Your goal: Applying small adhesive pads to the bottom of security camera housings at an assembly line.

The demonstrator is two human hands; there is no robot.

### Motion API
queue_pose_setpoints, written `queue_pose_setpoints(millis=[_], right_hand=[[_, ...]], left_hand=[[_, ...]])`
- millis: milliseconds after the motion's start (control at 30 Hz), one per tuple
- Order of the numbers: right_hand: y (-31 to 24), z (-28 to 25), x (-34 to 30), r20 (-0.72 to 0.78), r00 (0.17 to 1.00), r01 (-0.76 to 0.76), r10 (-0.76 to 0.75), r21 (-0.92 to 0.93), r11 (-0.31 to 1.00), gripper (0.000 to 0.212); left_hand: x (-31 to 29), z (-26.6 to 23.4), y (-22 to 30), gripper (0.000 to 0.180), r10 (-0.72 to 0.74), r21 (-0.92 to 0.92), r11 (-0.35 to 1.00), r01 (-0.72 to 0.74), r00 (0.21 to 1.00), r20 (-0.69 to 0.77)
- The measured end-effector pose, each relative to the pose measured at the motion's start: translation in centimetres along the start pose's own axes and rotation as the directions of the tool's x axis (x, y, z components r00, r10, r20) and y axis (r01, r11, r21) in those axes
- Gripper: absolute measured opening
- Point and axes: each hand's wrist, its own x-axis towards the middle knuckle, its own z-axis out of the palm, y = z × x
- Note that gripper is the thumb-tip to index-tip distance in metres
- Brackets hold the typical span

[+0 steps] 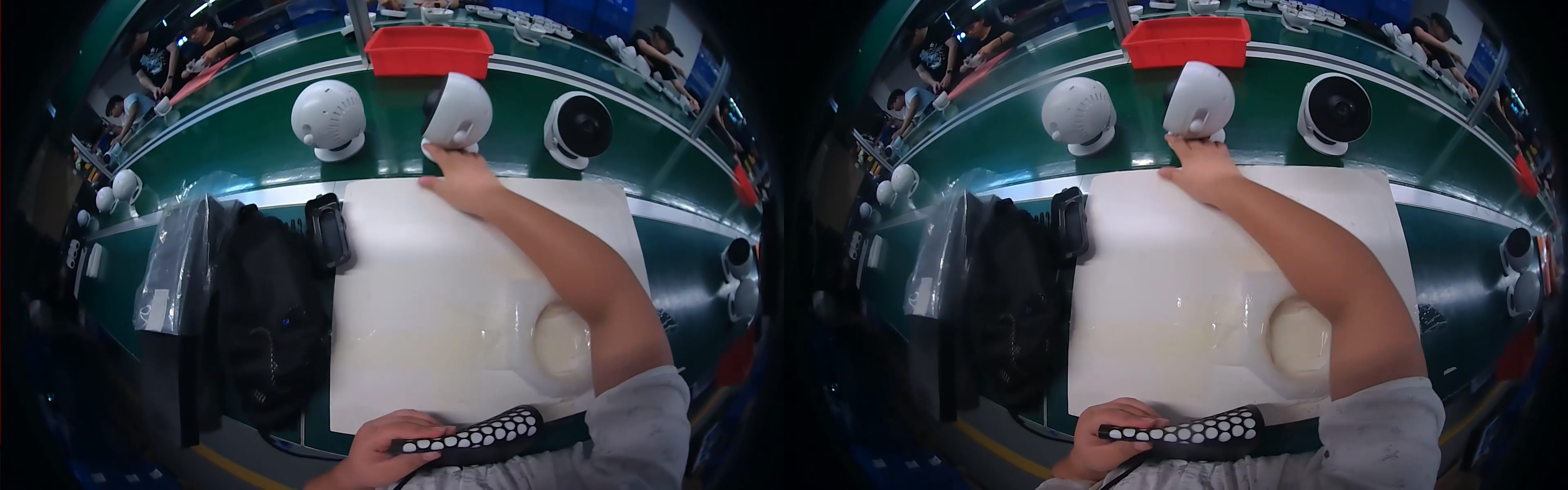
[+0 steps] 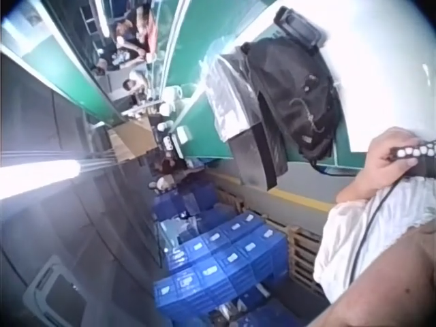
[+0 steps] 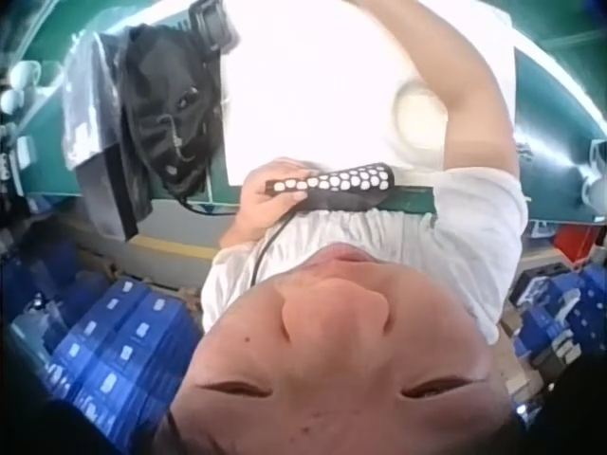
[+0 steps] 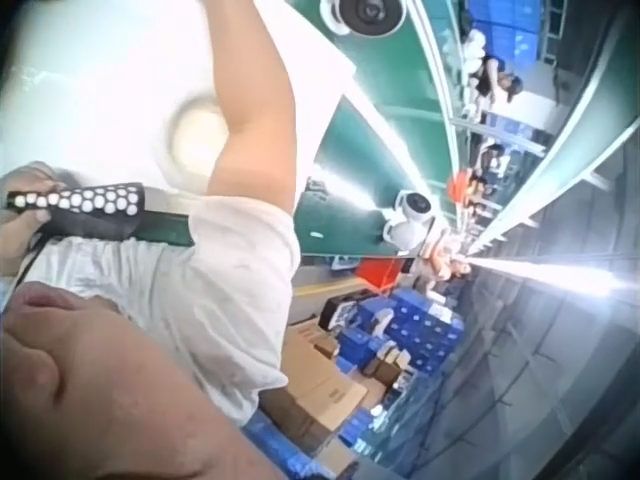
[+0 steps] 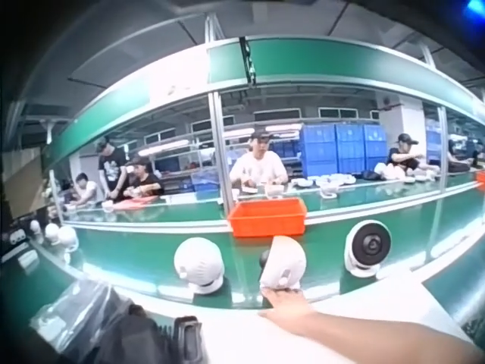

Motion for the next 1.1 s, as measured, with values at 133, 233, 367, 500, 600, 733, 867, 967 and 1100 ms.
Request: queue_pose_setpoints(millis=[133,233,367,500,600,733,867,967,1100], right_hand=[[3.3,-1.9,0.7,-0.364,0.931,0.113,-0.018,0.241,0.964,0.025],[2.6,-4.9,-1.4,-0.453,0.89,0.124,0.052,0.35,0.928,0.02],[1.6,-9.0,-7.1,-0.146,0.95,-0.099,0.277,0.7,0.707,0.021],[0.8,-11.2,-14.1,-0.018,0.92,-0.115,0.392,0.942,0.314,0.026],[0.0,-12.7,-20.1,-0.045,0.912,-0.001,0.408,0.994,0.111,0.028],[0.0,-13.3,-25.3,-0.083,0.909,0.084,0.407,0.996,0.015,0.03],[-0.5,-11.8,-27.6,0.091,0.92,-0.085,0.381,0.996,-0.033,0.034],[-0.6,-11.1,-29.7,-0.229,0.896,0.074,0.381,0.922,0.38,0.038],[-1.0,-8.9,-33.8,-0.551,0.813,0.364,0.187,0.733,0.575,0.046]], left_hand=[[-0.1,-0.6,0.3,0.027,0.058,0.068,0.996,-0.062,0.997,0.055],[-0.4,-0.9,-0.2,0.027,0.112,0.049,0.992,-0.115,0.993,0.047],[-0.5,-1.1,-0.7,0.031,0.207,0.023,0.977,-0.21,0.973,0.098],[-0.4,-0.9,-1.2,0.029,0.256,0.036,0.965,-0.259,0.964,0.071],[-0.5,-0.5,-1.6,0.027,0.333,0.005,0.943,-0.333,0.942,0.047],[-0.1,0.8,-1.7,0.026,0.407,-0.03,0.913,-0.406,0.913,0.036],[1.3,2.5,-1.5,0.028,0.451,-0.08,0.892,-0.445,0.887,0.1],[1.8,3.9,-1.4,0.029,0.464,-0.055,0.886,-0.461,0.879,0.113],[1.7,5.3,-2.1,0.029,0.434,-0.079,0.901,-0.427,0.896,0.096]])
